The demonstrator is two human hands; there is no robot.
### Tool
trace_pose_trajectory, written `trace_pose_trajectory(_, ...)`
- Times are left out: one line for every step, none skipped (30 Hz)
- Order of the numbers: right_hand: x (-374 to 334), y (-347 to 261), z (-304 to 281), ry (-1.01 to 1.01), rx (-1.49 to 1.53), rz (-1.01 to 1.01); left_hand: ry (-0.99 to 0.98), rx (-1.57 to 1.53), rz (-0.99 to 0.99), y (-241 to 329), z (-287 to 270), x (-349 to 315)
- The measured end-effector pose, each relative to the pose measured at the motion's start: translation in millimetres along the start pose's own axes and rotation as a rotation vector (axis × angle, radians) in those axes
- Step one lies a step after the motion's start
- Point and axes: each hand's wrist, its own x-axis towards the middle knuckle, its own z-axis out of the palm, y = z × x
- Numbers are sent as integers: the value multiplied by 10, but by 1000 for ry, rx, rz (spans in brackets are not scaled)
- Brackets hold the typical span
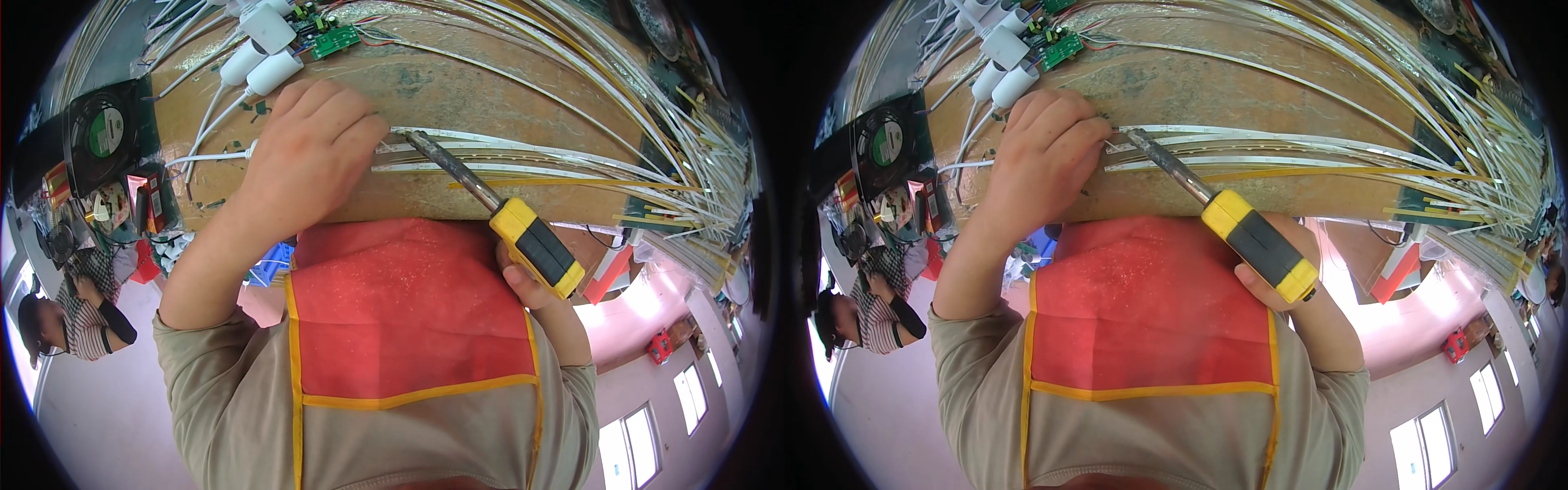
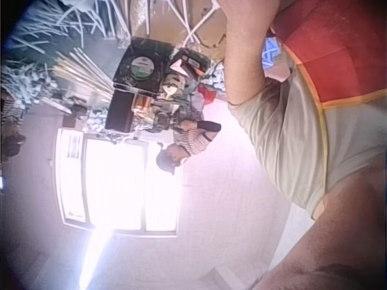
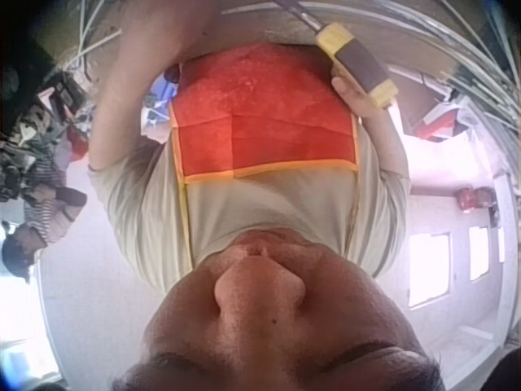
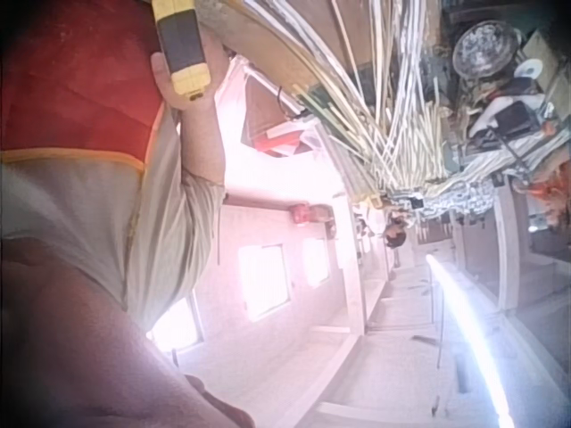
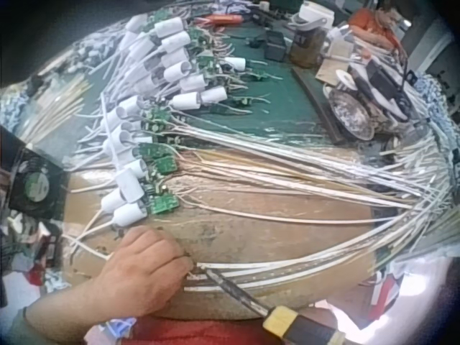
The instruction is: Assemble and test LED lighting strips using a hand-held tool.
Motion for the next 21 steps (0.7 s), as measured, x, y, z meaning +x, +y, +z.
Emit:
trace_pose_trajectory(14,18,-6,-5,5,-2,-3,8,-4,15,-3,-6)
trace_pose_trajectory(24,34,-6,-3,14,-5,-6,15,-8,29,-5,-11)
trace_pose_trajectory(33,50,-9,-1,23,-7,-7,18,-13,42,-7,-14)
trace_pose_trajectory(30,37,2,11,32,-3,-5,11,-14,37,-5,-15)
trace_pose_trajectory(31,28,5,10,31,0,-4,4,-16,33,-3,-17)
trace_pose_trajectory(34,21,7,9,30,3,-2,4,-17,30,-1,-21)
trace_pose_trajectory(40,18,1,-5,18,4,0,4,-19,28,1,-26)
trace_pose_trajectory(35,29,1,-7,6,2,1,5,-17,31,6,-22)
trace_pose_trajectory(28,39,1,-9,-6,0,2,8,-14,32,12,-20)
trace_pose_trajectory(18,55,10,-4,-21,-2,4,9,-12,27,16,-23)
trace_pose_trajectory(11,66,16,3,-27,-8,6,10,-11,23,19,-24)
trace_pose_trajectory(4,77,25,11,-33,-13,8,8,-11,19,20,-25)
trace_pose_trajectory(0,91,30,20,-29,-24,9,9,-12,22,19,-27)
trace_pose_trajectory(2,95,29,23,-32,-39,11,9,-14,24,18,-29)
trace_pose_trajectory(6,99,29,27,-36,-55,6,7,-21,29,9,-27)
trace_pose_trajectory(12,105,26,25,-44,-74,0,4,-27,37,-5,-17)
trace_pose_trajectory(16,101,24,30,-36,-87,-6,1,-33,43,-13,-11)
trace_pose_trajectory(22,97,24,35,-28,-100,-8,0,-33,45,-12,-9)
trace_pose_trajectory(36,63,28,46,-4,-105,-9,-2,-33,42,-13,-9)
trace_pose_trajectory(47,40,25,49,8,-108,-10,-4,-33,42,-15,-9)
trace_pose_trajectory(59,19,22,53,20,-111,-10,-3,-33,46,-16,-6)
